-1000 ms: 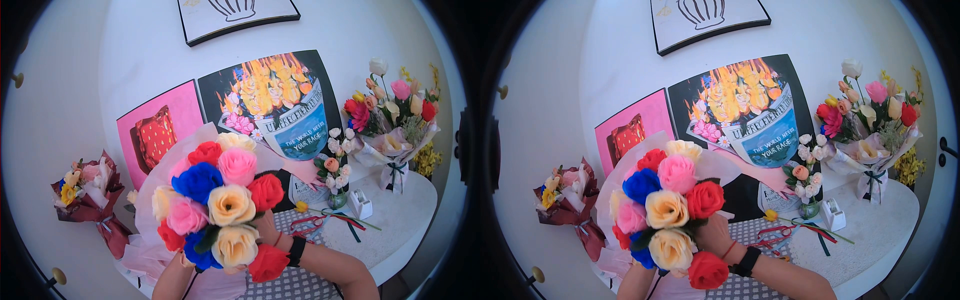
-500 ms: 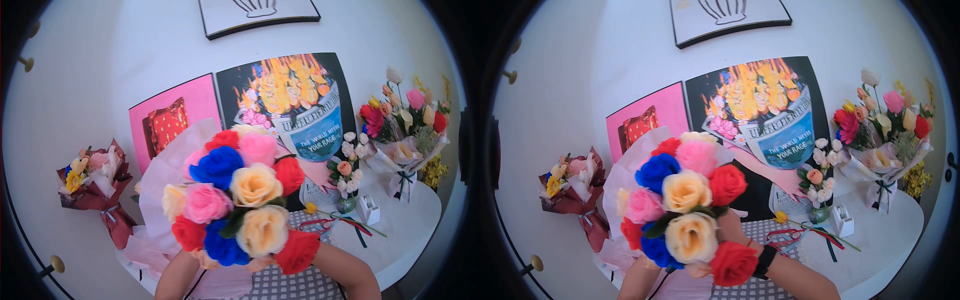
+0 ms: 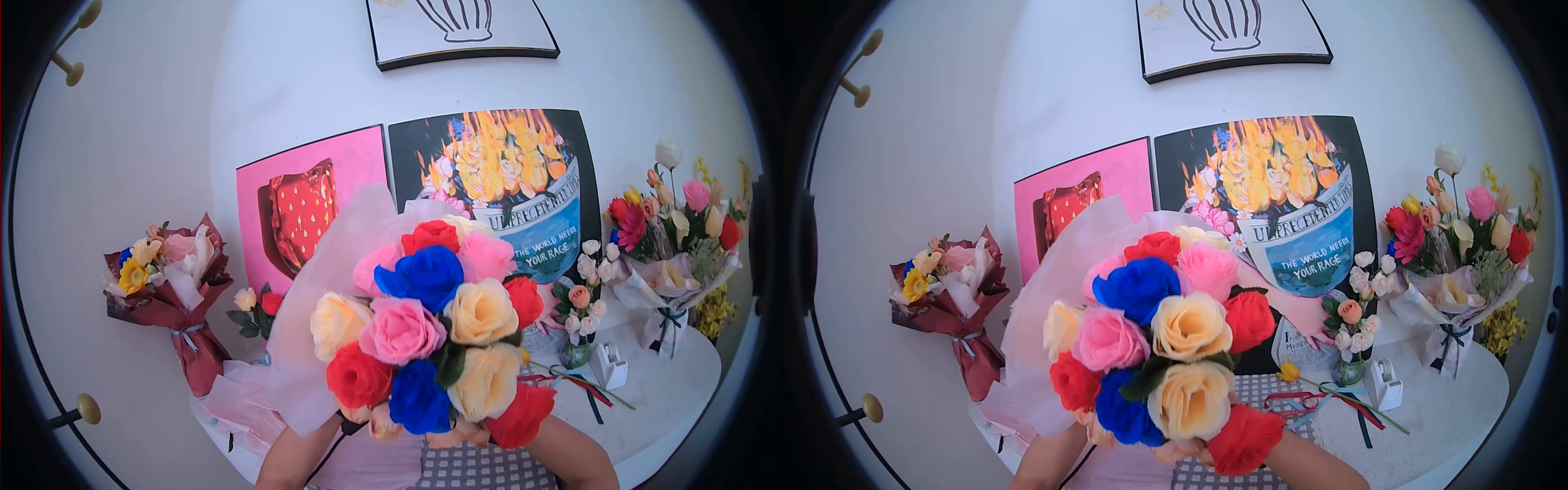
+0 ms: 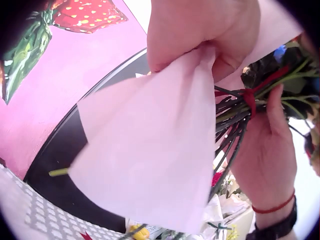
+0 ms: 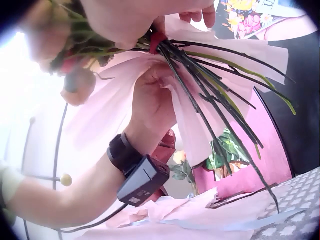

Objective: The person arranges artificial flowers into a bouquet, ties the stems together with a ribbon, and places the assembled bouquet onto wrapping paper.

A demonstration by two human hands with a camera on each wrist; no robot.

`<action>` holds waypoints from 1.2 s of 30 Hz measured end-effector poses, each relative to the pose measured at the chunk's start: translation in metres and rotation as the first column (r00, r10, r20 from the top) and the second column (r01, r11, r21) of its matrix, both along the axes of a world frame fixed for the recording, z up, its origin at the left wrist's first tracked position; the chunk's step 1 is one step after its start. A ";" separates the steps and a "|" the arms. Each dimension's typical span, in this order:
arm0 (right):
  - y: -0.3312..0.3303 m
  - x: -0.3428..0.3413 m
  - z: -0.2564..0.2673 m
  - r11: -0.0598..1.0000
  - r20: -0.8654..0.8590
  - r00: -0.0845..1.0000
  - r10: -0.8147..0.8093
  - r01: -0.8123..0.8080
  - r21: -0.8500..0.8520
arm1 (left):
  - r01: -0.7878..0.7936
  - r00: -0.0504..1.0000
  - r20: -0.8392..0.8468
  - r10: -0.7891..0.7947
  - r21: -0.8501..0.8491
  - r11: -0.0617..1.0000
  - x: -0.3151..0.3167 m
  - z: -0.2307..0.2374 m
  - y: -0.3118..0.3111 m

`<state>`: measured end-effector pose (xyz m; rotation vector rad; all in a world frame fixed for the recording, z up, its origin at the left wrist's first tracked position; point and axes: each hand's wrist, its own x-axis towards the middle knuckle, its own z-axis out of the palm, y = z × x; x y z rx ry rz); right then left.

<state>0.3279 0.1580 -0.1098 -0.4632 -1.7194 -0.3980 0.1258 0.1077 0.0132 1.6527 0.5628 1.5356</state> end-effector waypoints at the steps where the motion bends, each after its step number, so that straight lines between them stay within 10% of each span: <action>1: 0.000 -0.012 0.017 1.000 0.006 1.000 -0.020 0.020 -0.003 | 0.009 1.000 0.001 -0.009 -0.009 1.000 0.003 -0.009 0.000; 33: 0.045 0.080 -0.008 0.901 0.367 0.824 -0.431 0.417 0.122 | 0.147 0.957 0.275 -0.094 -0.176 0.973 0.002 -0.038 0.012; 34: -0.036 0.020 0.049 0.976 -0.002 0.995 -0.103 0.101 -0.194 | 0.149 0.953 0.287 -0.092 -0.185 0.971 -0.001 -0.043 0.011; 35: -0.072 0.013 0.082 0.747 -0.224 0.956 0.190 -0.289 -0.599 | 0.145 0.952 0.296 -0.084 -0.192 0.971 -0.004 -0.045 0.013; 36: -0.076 0.009 0.089 0.796 -0.193 0.953 0.232 -0.300 -0.526 | 0.063 0.991 0.132 -0.038 -0.191 0.979 -0.007 -0.045 0.017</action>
